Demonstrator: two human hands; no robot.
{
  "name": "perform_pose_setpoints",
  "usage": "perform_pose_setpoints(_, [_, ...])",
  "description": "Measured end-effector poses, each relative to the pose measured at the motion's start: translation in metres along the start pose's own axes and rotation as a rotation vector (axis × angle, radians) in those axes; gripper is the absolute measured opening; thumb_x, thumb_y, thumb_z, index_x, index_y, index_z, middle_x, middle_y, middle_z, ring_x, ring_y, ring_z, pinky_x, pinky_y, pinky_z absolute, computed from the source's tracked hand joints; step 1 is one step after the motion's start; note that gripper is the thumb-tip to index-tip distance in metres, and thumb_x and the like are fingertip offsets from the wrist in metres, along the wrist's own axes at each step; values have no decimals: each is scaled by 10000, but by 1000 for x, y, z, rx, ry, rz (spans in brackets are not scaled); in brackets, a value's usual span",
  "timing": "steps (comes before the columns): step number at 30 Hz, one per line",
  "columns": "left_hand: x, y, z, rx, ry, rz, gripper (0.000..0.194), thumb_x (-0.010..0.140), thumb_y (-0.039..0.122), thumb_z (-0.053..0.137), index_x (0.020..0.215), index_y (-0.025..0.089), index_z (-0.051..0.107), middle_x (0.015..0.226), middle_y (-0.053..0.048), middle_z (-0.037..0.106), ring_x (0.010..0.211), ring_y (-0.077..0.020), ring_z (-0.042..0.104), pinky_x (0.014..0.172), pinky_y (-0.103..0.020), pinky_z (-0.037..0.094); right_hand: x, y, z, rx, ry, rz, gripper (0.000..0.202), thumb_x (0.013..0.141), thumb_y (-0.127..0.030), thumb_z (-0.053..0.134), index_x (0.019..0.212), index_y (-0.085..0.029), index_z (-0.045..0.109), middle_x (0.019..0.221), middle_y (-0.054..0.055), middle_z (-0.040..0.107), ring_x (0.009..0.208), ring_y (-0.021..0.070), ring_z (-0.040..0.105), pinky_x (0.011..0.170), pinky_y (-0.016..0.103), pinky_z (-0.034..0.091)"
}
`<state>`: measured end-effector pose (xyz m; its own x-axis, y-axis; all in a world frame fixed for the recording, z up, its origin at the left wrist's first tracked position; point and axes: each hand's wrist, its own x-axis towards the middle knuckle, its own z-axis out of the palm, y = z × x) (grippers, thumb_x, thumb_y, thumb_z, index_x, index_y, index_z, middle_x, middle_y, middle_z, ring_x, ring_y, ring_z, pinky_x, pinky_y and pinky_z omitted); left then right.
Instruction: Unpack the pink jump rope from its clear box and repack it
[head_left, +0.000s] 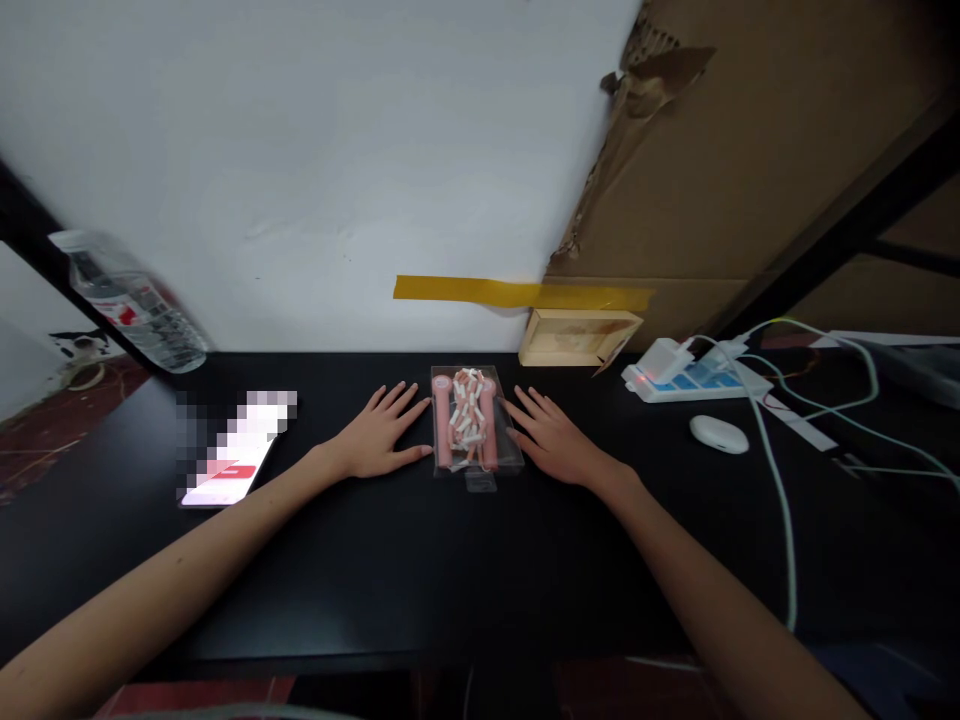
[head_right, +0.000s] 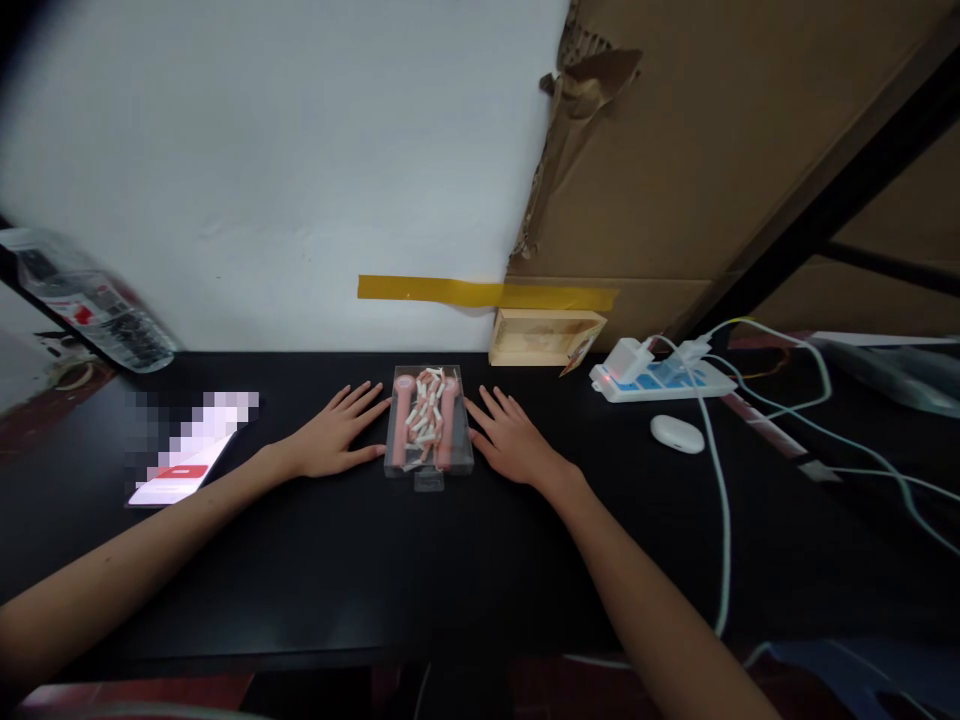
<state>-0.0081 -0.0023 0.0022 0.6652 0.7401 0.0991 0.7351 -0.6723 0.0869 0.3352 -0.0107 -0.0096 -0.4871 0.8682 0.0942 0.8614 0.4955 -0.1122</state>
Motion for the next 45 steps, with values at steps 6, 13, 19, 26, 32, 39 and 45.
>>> perform_pose_setpoints(6, [0,0,1,-32,23,-7,826,957,757,305,1565,199,324,1643,-138,244,1526,-361,167,1218,-569,124,0,2,3,7,26,-18,607,1040,-538,254,1590,-282,290,1658,81,258,1525,357,205,1198,611,267])
perform_pose_setpoints(13, [1,3,-3,-17,-8,-22,846,971,738,279,1583,154,275,1641,-157,240,1533,-341,149,1227,-535,109,0,-3,0,7,15,-5,638,1041,-526,259,1605,-228,241,1650,125,272,1523,360,207,1203,592,263])
perform_pose_setpoints(19, [0,2,-1,-6,-7,-19,788,1001,673,257,1594,155,229,1647,-144,227,1536,-329,141,1227,-534,114,0,-7,-3,5,-4,2,658,1042,-549,230,1609,-215,226,1646,141,281,1520,362,213,1206,588,250])
perform_pose_setpoints(26, [1,1,-1,7,-3,-23,737,1013,634,269,1563,146,309,1639,-152,246,1534,-331,149,1223,-543,129,-1,-6,-3,51,7,-26,640,1043,-562,223,1608,-261,221,1650,94,275,1523,314,229,1217,573,245])
perform_pose_setpoints(32, [0,0,0,-3,11,-21,719,1011,636,273,1565,181,312,1642,-128,253,1533,-317,162,1225,-535,135,-1,-4,-2,74,31,-43,611,1049,-547,229,1608,-302,202,1645,64,287,1519,304,243,1211,586,261])
perform_pose_setpoints(39, [0,1,-2,-9,-5,-9,731,1023,618,256,1564,129,312,1636,-168,242,1534,-301,170,1227,-532,129,0,-4,-3,58,2,-32,642,1040,-573,213,1596,-256,267,1646,91,284,1521,308,234,1218,574,248])
perform_pose_setpoints(45, [0,1,0,-25,23,-13,702,1023,627,262,1569,188,307,1644,-130,241,1535,-293,166,1229,-524,120,0,-4,-2,43,18,-43,633,1042,-568,222,1605,-279,229,1648,80,283,1518,311,247,1208,580,268])
